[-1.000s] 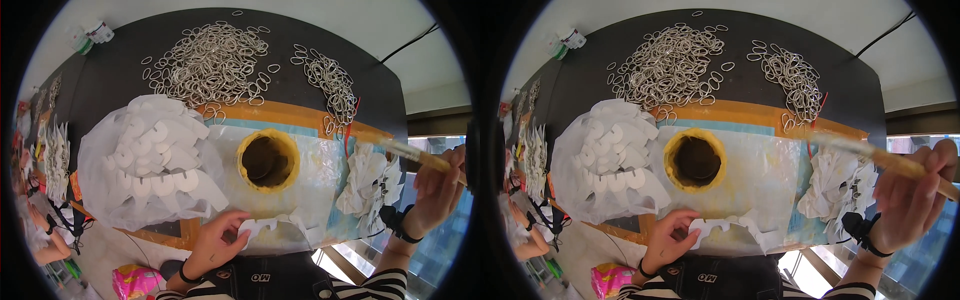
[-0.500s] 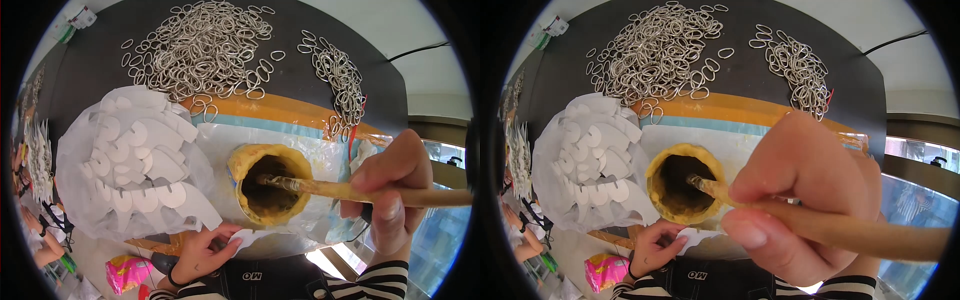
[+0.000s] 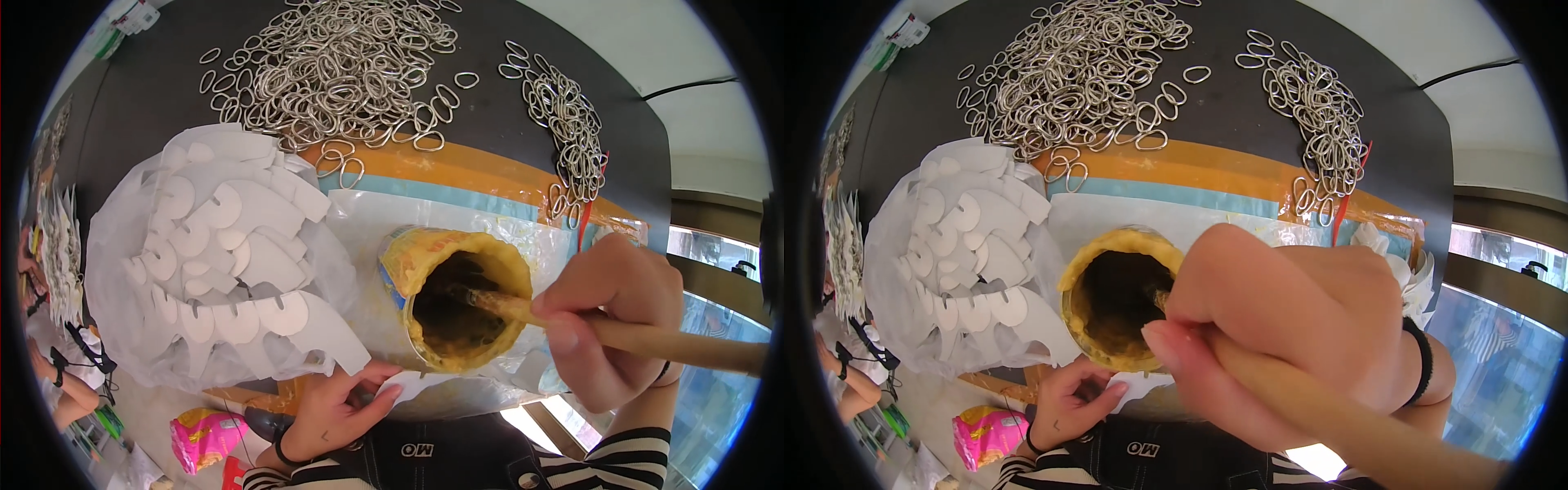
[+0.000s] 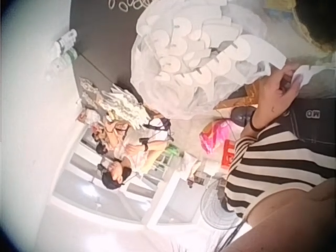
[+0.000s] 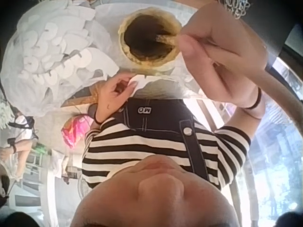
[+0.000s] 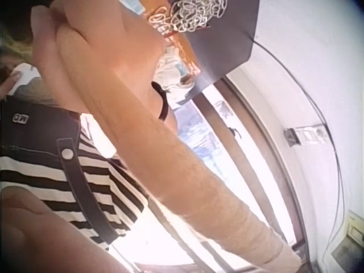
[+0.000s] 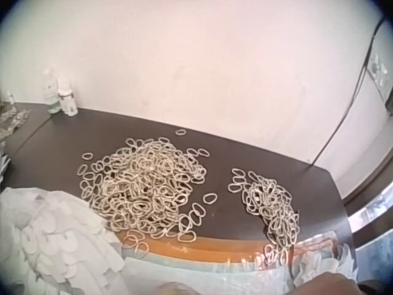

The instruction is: Applying adhesive with a brush to white shoe components and assembling parts.

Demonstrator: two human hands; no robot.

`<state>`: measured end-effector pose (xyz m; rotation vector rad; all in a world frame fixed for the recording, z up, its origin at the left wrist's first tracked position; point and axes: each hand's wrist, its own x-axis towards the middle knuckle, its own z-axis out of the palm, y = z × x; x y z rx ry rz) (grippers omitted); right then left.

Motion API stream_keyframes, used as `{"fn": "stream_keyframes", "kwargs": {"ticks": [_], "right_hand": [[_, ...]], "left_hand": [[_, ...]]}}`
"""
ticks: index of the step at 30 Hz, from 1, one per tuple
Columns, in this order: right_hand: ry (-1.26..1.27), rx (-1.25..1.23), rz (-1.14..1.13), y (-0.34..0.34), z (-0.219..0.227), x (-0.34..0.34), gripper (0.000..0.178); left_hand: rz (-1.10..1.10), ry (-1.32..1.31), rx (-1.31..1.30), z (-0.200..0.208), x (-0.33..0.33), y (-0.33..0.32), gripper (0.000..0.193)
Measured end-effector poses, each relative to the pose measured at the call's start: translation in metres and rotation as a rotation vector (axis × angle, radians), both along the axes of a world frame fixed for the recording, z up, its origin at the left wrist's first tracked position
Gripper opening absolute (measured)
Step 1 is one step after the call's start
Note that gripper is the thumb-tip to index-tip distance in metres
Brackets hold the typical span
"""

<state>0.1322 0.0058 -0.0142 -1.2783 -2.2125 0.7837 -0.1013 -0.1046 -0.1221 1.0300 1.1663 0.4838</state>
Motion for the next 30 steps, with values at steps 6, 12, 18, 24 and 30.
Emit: {"fn": "stream_keyframes", "kwargs": {"ticks": [6,12,18,24,30], "right_hand": [[-0.111,0.055,0.090,0.003,0.010,0.000,0.020],[0.439,0.229,-0.485,-0.016,0.019,0.008,0.036],[-0.131,0.130,0.064,0.006,0.014,-0.019,0.016],[-0.146,0.099,0.153,0.011,0.001,-0.020,0.011],[-0.179,0.148,0.227,0.013,-0.001,-0.015,0.011]], "left_hand": [[-0.017,-0.013,0.116,-0.005,-0.002,-0.003,0.021],[-0.030,-0.060,0.102,-0.006,0.002,0.000,0.023],[-0.014,-0.049,0.067,-0.005,-0.002,-0.001,0.022],[-0.034,-0.093,0.137,-0.009,-0.002,0.002,0.021],[-0.010,-0.119,0.154,-0.008,0.000,0.001,0.020]]}}
